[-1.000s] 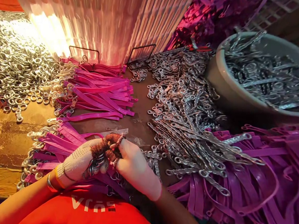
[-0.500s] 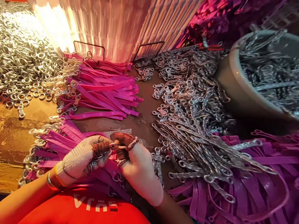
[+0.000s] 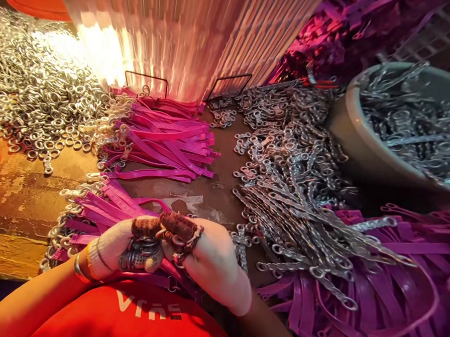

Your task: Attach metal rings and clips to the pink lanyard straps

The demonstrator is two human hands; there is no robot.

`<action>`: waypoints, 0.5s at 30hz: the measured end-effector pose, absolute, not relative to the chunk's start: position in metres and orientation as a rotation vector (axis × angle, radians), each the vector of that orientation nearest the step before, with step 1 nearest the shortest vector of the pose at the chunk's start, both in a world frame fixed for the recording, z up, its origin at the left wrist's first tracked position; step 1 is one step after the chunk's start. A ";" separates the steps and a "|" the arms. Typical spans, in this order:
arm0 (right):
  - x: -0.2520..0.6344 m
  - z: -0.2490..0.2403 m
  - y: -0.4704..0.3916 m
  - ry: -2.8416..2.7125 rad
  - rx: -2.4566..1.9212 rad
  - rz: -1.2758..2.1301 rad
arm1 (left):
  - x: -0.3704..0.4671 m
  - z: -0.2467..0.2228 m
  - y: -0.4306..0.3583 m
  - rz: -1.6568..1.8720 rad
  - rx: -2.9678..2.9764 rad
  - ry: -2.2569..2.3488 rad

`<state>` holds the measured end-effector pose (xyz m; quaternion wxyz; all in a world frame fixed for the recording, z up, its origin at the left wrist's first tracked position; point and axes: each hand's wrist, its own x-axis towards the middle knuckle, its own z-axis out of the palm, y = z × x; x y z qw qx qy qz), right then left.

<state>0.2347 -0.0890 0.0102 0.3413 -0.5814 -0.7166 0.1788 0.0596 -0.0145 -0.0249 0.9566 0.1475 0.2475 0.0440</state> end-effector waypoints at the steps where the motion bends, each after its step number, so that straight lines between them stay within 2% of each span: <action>1: 0.235 0.010 -0.090 -1.930 -1.500 0.433 | 0.061 -0.024 -0.016 0.082 0.317 0.516; 5: 0.237 0.011 -0.097 -2.052 -1.521 0.373 | 0.062 -0.013 -0.018 0.097 0.452 0.589; 8: 0.239 0.011 -0.102 -1.961 -1.747 0.361 | 0.059 -0.004 -0.020 0.140 0.627 0.694; 11: 0.244 0.011 -0.106 -1.873 -1.873 0.513 | 0.058 0.001 -0.021 0.231 0.884 0.813; 15: 0.245 0.013 -0.106 -1.881 -1.824 0.700 | 0.059 0.004 -0.022 0.248 1.181 0.899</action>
